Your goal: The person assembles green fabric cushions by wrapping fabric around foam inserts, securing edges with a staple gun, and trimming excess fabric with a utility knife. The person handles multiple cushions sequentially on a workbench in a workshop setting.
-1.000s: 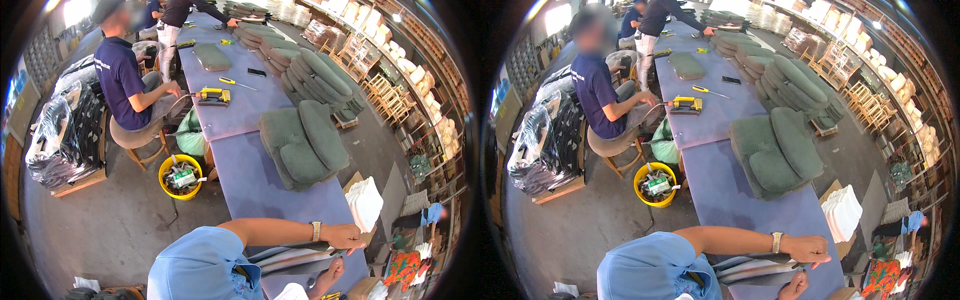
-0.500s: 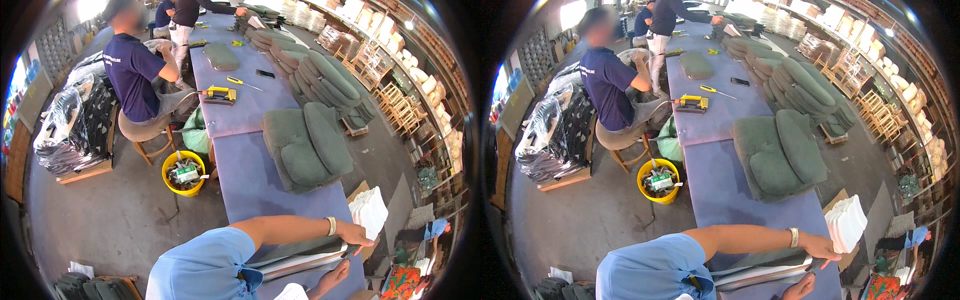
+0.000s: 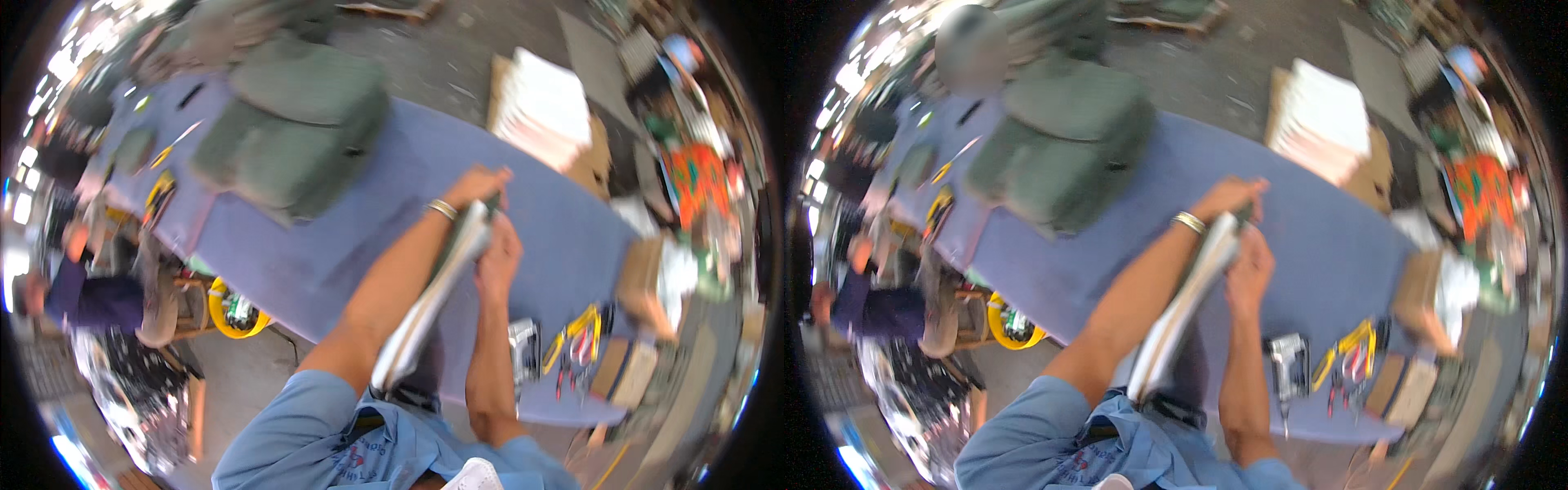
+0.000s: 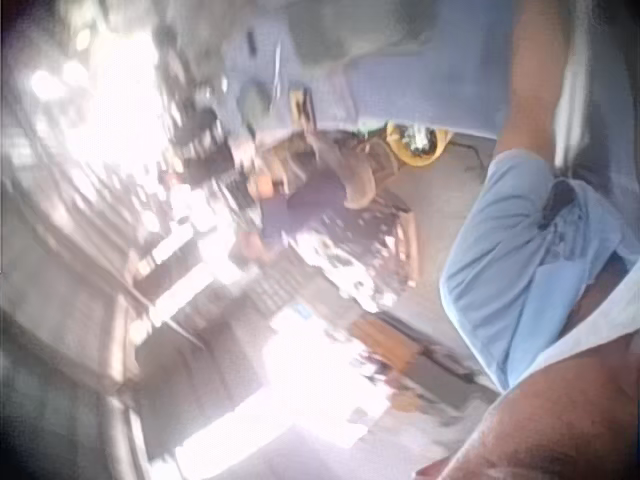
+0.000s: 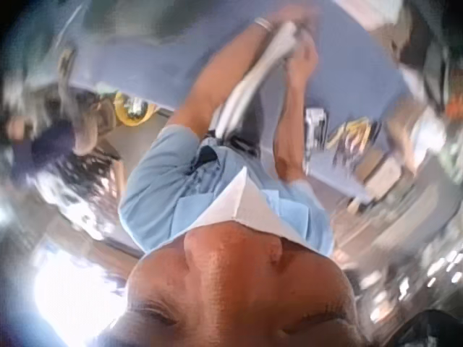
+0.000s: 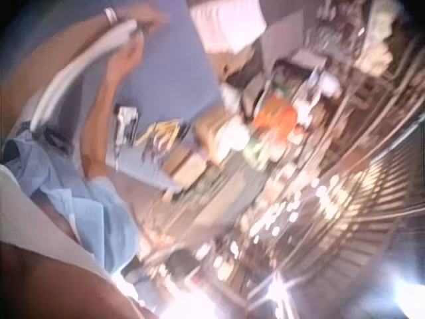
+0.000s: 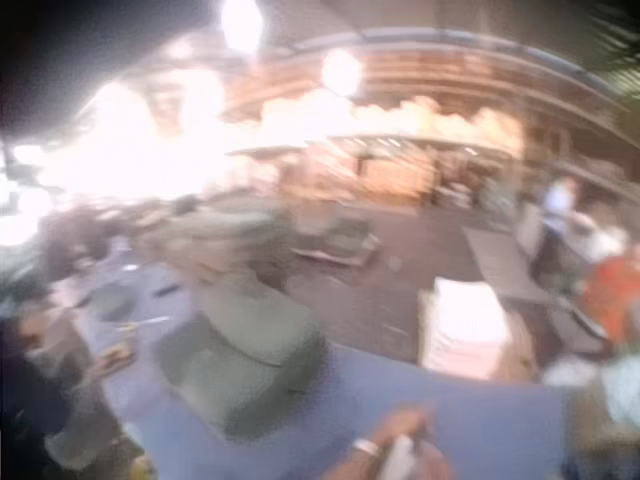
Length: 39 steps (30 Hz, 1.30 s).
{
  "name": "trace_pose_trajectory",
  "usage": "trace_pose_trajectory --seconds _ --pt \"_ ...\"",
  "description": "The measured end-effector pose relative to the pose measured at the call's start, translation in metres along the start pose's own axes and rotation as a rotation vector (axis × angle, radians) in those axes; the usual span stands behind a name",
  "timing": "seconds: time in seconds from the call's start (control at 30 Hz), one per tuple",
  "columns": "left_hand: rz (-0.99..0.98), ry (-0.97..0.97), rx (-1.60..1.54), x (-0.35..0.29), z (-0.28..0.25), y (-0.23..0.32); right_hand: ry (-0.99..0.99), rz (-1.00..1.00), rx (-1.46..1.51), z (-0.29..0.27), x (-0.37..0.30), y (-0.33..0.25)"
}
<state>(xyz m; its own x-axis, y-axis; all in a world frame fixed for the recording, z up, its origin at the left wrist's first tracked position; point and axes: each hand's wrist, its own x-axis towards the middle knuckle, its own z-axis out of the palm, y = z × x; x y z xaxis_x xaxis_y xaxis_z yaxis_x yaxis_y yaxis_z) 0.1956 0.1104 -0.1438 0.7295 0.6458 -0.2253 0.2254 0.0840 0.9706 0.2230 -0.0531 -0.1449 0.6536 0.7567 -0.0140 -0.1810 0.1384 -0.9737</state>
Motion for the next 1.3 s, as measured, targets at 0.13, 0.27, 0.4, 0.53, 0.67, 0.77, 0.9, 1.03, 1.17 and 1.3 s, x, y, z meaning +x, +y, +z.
trace_pose_trajectory --seconds 0.13,0.27,0.4,0.53,0.67,0.77,0.9,1.03,1.17,1.3 --pt "-0.136 0.008 -0.049 0.029 0.008 -0.028 -0.033 0.22 -0.062 -0.017 0.026 -0.002" --pt "-0.147 -0.026 0.043 0.048 0.006 -0.043 -0.081 0.163 -0.141 -0.036 0.063 0.026" --pt "-0.176 -0.193 0.143 0.054 0.0 -0.028 -0.137 0.104 -0.306 -0.049 0.076 0.04" --pt "-0.189 -0.238 0.256 0.049 0.0 -0.01 -0.184 0.124 -0.484 -0.047 0.078 0.02" --pt "0.06 -0.11 -0.071 0.048 0.022 -0.069 -0.208 0.113 -0.637 -0.043 0.077 0.005" --pt "0.02 -0.145 -0.182 0.042 0.02 -0.064 -0.311 0.053 -0.81 -0.034 0.064 -0.01" --pt "-0.001 -0.206 -0.29 0.036 0.001 -0.06 -0.365 -0.012 -0.829 -0.02 0.056 -0.012" --pt "0.062 -0.175 -0.275 0.036 -0.005 -0.064 -0.216 0.064 -0.456 -0.022 0.059 0.01" --pt "0.304 -0.113 0.05 0.006 -0.032 -0.035 -0.15 0.162 -0.252 -0.029 0.068 0.025" --pt "0.42 -0.068 0.39 -0.042 -0.036 -0.004 -0.07 0.309 -0.002 -0.017 0.065 0.037"
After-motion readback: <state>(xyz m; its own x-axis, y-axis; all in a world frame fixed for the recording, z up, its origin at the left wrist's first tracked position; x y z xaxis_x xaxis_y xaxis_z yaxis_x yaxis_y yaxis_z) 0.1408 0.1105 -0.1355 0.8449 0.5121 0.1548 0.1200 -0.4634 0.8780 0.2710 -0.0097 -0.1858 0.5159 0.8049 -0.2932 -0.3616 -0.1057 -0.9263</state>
